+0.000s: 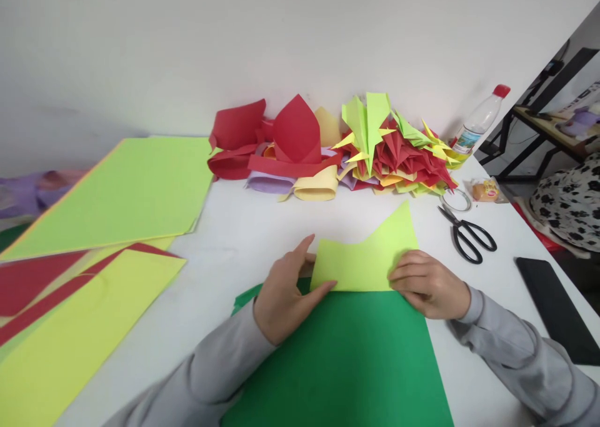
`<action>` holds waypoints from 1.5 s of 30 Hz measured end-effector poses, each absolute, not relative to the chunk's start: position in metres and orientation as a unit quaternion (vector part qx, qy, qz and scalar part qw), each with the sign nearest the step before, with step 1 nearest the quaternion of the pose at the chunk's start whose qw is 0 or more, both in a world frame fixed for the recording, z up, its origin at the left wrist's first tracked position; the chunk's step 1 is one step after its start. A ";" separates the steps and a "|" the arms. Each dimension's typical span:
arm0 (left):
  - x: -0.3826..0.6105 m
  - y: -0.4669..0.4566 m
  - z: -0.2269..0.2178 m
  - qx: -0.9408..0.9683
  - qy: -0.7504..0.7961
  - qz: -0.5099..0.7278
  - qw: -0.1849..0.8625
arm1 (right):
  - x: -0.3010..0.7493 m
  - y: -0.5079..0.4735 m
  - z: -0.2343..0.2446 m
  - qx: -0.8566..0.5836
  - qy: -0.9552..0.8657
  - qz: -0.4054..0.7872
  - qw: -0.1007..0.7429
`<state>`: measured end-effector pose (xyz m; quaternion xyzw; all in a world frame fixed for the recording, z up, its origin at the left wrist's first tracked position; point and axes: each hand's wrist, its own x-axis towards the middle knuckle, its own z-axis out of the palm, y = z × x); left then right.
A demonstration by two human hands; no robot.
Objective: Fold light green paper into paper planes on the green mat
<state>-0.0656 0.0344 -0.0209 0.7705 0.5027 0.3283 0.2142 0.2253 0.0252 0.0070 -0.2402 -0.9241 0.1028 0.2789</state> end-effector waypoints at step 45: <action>-0.022 -0.038 -0.039 0.926 0.346 0.145 -0.054 | 0.210 0.017 -0.002 -0.253 -0.941 0.101 0.203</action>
